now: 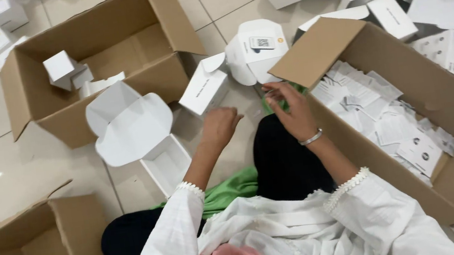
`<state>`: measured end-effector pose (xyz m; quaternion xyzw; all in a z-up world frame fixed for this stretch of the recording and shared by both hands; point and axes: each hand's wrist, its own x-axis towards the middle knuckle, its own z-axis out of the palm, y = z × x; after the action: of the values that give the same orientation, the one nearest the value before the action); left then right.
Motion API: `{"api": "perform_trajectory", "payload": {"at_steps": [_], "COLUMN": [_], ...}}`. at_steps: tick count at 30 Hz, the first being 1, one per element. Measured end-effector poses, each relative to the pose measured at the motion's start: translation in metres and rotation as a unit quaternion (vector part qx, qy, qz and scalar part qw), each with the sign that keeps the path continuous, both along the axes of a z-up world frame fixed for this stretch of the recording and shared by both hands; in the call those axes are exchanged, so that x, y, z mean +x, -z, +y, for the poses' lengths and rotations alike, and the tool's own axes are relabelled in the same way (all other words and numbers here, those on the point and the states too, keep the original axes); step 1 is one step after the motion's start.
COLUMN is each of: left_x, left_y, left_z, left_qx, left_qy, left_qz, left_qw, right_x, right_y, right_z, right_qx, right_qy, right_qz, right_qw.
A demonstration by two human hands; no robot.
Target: The person packs small electronic device boxes with manuals and accessories.
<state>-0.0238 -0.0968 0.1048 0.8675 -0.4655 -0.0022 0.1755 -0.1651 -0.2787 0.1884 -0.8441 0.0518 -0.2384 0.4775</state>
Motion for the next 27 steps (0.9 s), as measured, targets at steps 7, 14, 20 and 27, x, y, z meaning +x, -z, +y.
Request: {"api": "perform_trajectory", "payload": {"at_steps": [7, 14, 20, 27], "left_x": [-0.084, -0.116, -0.117, -0.13], "left_y": [-0.034, 0.137, 0.17, 0.15], "left_z": [-0.221, -0.363, -0.344, -0.337], "left_qx": [-0.219, -0.026, 0.251, 0.242], "left_qy": [0.128, 0.076, 0.074, 0.115], "left_qz": [0.123, 0.323, 0.281, 0.27], "left_qw": [0.959, 0.943, 0.923, 0.925], "right_x": [-0.097, -0.169, -0.171, -0.192], "right_y": [0.031, 0.147, 0.182, 0.225], "right_z": [-0.17, -0.264, -0.273, -0.293], "right_qx": [0.016, -0.036, -0.048, -0.011], "right_qy": [0.22, 0.27, 0.298, 0.294], "right_qz": [-0.04, 0.202, 0.559, 0.594], "right_qw": [0.974, 0.941, 0.772, 0.749]}}
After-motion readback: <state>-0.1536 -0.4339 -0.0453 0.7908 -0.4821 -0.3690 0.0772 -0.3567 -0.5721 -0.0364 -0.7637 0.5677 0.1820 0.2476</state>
